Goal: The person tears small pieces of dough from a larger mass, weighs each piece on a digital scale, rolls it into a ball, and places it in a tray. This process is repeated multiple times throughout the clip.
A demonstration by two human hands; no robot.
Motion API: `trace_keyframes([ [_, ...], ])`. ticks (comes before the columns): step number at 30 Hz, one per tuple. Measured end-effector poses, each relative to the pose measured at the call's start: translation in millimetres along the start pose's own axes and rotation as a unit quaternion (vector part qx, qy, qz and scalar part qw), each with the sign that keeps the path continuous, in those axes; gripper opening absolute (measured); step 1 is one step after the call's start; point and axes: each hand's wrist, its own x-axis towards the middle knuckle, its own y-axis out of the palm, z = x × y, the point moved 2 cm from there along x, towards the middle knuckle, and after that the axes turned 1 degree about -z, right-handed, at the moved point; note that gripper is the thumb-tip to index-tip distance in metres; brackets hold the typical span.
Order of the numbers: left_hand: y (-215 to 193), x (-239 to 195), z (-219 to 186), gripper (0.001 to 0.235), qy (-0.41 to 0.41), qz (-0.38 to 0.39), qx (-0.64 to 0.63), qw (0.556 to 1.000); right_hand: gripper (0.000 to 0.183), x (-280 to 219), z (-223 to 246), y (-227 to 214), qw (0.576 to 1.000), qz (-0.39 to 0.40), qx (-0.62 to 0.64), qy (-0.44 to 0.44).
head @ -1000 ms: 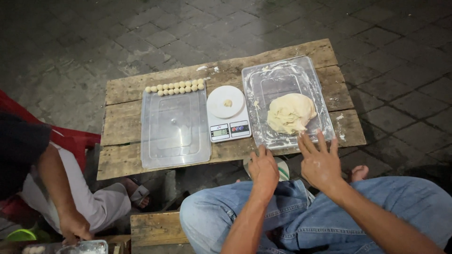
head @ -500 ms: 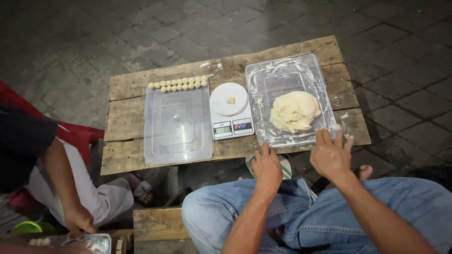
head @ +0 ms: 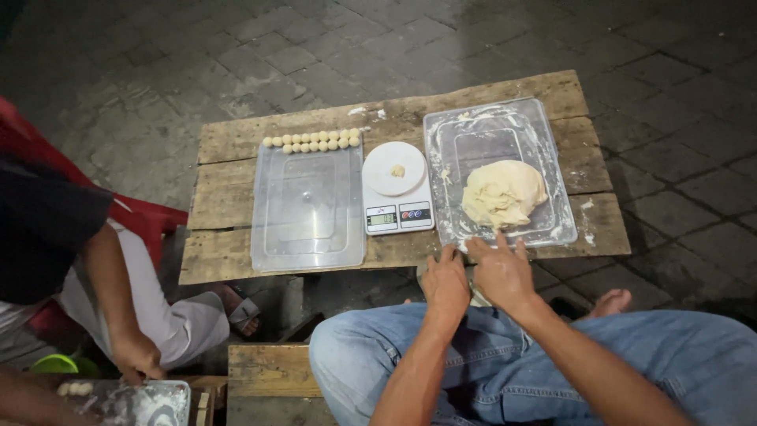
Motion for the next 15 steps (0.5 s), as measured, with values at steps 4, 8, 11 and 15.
trace_keyframes([
  [4,4,7,9,0.031,-0.012,-0.039,-0.071,0.997,0.021,3,-43,-7,0.989,-0.099,-0.114,0.014],
  [8,-28,16,9,0.017,-0.051,-0.042,-0.151,0.986,0.017,15,-77,-44,0.98,-0.178,-0.084,0.016],
  [11,-19,17,3,0.023,-0.064,-0.06,-0.13,0.988,0.013,36,-94,-74,0.975,-0.22,0.002,0.031],
  [15,-24,13,-7,0.02,-0.068,-0.044,-0.176,0.981,0.016,42,-117,-63,0.965,-0.235,0.103,0.059],
])
